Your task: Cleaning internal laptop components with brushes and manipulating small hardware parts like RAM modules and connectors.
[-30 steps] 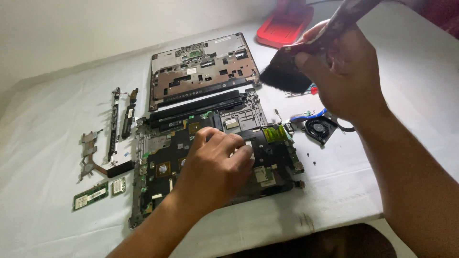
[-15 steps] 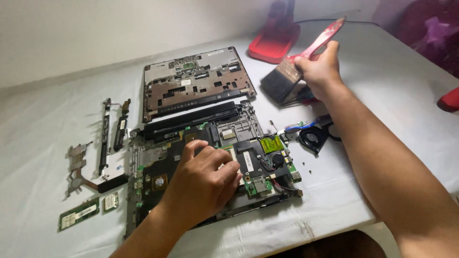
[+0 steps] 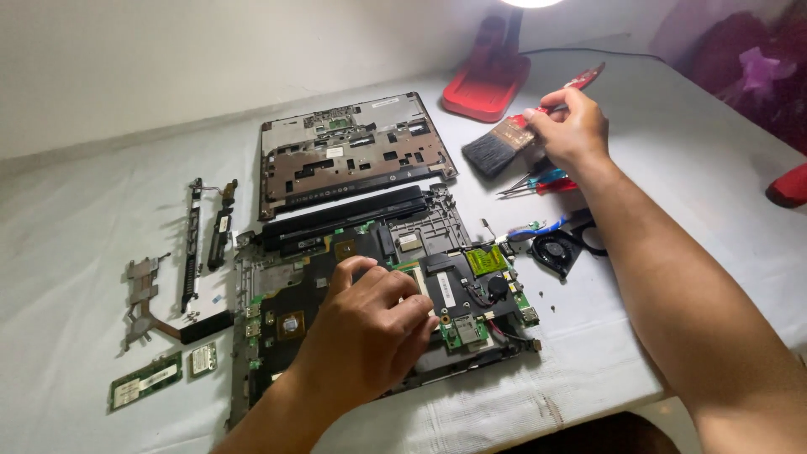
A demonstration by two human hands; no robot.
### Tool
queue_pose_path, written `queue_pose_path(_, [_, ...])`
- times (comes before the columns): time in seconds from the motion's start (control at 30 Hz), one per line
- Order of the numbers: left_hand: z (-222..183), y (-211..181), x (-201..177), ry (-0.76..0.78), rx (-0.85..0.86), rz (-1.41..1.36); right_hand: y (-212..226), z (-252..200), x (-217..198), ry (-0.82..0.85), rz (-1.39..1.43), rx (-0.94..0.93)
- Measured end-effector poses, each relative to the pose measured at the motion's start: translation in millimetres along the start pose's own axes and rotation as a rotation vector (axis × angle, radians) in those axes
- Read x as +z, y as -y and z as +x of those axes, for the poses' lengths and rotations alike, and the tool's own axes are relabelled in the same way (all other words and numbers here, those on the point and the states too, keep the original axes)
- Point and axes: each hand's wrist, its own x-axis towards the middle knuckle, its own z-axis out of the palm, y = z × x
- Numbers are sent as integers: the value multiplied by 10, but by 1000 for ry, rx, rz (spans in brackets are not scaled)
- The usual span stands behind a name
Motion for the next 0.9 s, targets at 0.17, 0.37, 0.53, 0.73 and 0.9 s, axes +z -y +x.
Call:
queue_pose_path(0.17, [5, -1, -11, 1, -2, -4, 132, -66, -52, 12, 107, 73])
queue_pose_path(0.37, [-14, -6, 21, 9, -7, 5, 93, -42, -47, 85, 169, 61])
queue_pose_path(0.53, [-6, -29, -2, -8, -13, -10, 326, -184, -209, 60, 86, 67])
queue_pose_path(0.73, [-31, -27, 46, 34, -23, 12, -44, 16, -88, 58, -165, -93])
queue_pose_path(0.9, [-28, -32, 40, 22, -21, 7, 13, -44, -141, 206, -528, -56])
